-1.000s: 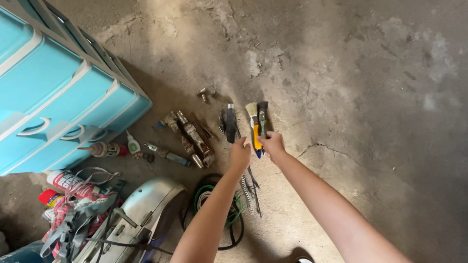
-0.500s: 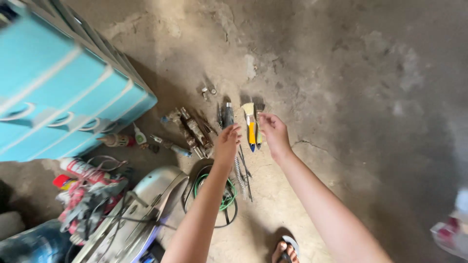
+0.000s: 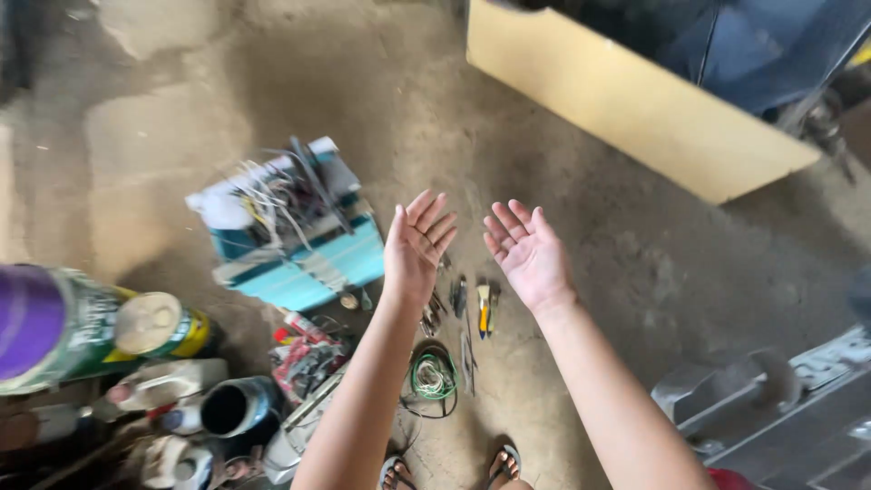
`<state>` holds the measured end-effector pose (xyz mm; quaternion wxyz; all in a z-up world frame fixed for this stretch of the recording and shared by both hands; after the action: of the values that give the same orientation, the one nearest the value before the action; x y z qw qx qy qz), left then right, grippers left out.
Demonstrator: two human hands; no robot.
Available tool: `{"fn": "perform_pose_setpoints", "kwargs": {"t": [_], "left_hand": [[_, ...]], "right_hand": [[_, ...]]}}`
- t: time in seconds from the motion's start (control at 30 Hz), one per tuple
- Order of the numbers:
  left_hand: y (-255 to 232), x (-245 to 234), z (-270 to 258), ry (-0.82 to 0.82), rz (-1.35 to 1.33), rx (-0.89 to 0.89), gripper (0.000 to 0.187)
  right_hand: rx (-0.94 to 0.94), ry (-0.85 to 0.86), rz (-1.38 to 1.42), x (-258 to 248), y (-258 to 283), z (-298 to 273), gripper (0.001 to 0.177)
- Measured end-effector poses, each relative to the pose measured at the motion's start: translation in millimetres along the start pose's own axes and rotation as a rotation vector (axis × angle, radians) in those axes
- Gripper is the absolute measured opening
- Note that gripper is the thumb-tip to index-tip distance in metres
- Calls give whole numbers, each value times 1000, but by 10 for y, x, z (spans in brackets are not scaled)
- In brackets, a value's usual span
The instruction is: Clean and organize various mechanical parts and fasteners on a metal workbench.
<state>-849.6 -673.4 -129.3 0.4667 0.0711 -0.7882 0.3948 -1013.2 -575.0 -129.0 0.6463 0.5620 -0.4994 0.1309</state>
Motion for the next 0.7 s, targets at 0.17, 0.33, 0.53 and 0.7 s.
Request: {"fn": "perform_pose_setpoints", "kwargs": {"t": [0.17, 0.33, 0.53, 0.7], "left_hand": [[-1269, 910, -860, 38, -65, 73, 67], [-2208, 1360, -1875, 16, -115, 167, 68], [-2809, 1228, -2980, -9, -166, 319, 68], [-2987, 891, -3919, -47, -158, 510, 70]], "right_hand": [[45, 106, 84, 1621, 506, -514, 40], [80, 202, 131, 2766, 594, -1094, 41], [190, 349, 185, 3681, 274, -1707, 48], [347, 507, 257, 4224, -186, -2089, 51]]}}
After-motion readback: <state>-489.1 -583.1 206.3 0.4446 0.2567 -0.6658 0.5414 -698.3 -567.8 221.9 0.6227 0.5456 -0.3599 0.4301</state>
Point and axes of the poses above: each hand's wrist, its own z-axis towards the middle knuckle, its own x-axis out of the palm, y = z × x, the point moved 6 cm from there along z, towards the middle knuckle, and after that the axes turned 14 degrees about -x, right-handed, at the moved point
